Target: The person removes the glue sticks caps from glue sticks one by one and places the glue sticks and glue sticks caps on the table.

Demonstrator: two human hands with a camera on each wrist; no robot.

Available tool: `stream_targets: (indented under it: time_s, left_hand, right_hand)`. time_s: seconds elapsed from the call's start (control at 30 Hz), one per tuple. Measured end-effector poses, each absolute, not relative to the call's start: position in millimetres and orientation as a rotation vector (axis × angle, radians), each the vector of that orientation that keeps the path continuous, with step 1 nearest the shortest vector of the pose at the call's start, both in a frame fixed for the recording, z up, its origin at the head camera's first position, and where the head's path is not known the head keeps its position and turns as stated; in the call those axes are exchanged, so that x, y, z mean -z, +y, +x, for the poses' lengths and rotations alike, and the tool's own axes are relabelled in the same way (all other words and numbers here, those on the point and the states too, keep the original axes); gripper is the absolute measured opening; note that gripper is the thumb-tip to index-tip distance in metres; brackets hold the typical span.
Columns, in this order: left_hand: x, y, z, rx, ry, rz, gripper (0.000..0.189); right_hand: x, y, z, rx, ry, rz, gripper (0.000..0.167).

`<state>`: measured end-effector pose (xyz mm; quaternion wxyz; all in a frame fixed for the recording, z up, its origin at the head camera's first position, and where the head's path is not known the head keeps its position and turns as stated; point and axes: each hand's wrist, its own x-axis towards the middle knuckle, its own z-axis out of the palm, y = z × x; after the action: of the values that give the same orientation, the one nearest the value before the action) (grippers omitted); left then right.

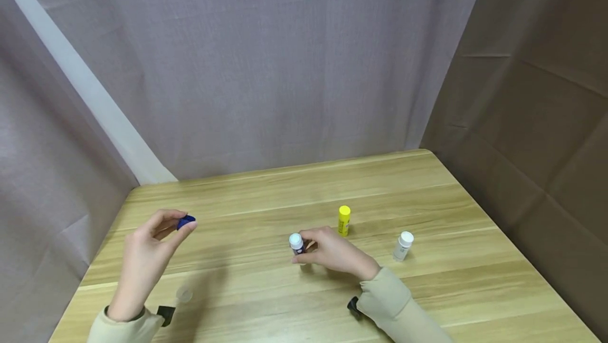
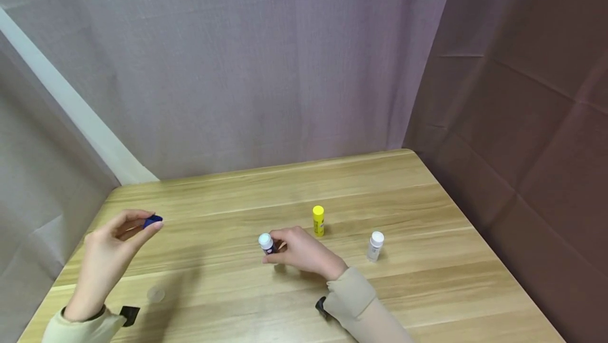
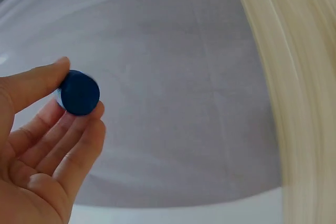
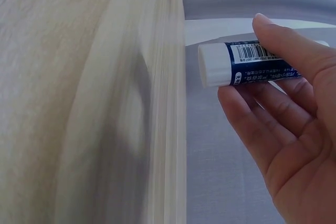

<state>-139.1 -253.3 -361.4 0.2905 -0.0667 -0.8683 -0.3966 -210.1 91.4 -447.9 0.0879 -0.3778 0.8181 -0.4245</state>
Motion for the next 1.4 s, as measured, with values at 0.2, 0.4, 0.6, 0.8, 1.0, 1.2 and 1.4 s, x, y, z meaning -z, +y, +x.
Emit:
stream_targets:
  time_s: [0.2,0.4,0.6,0.8,1.0,1.2,1.4]
  left_hand:
    - [365.1,-267.9,-128.3,1.057,-2.354,-0.049,0.021]
    - [370.6,-286.1,-118.2,0.993,-2.394,0.058,0.019]
    - [382.9,-301.7,-115.7,0.921,-2.450,0.037,0.019]
    - [399.9,-311.1,-120.9,0.862,-2.558,-0.020,0.022]
    - [416.2,-311.2,-127.7,0.904,-2.678,-0.106,0.034]
    - [430.0,-308.8,-135.6,0.872,-2.737,-0.175,0.035]
    - [441.6,-310.2,-140.4,0.879,-2.828,-0.205,0.030]
  right_hand:
    - [450.2,92.2,-210.2,1.255,2.452,-1.129,0.021]
    - [450.1,92.7,-210.5,1.248,2.462,-1.141,0.021]
    - [452.5,93.6,-210.6,1.253,2.458,-1.136,0.019]
    - [453.9,94.5,-210.8,1.263,2.455,-1.127,0.017]
    - [454.2,94.9,-211.8,1.264,2.444,-1.130,0.017]
    - [452.6,94.5,-212.1,1.269,2.430,-1.128,0.020]
    - [451.5,93.7,-212.7,1.258,2.433,-1.132,0.024]
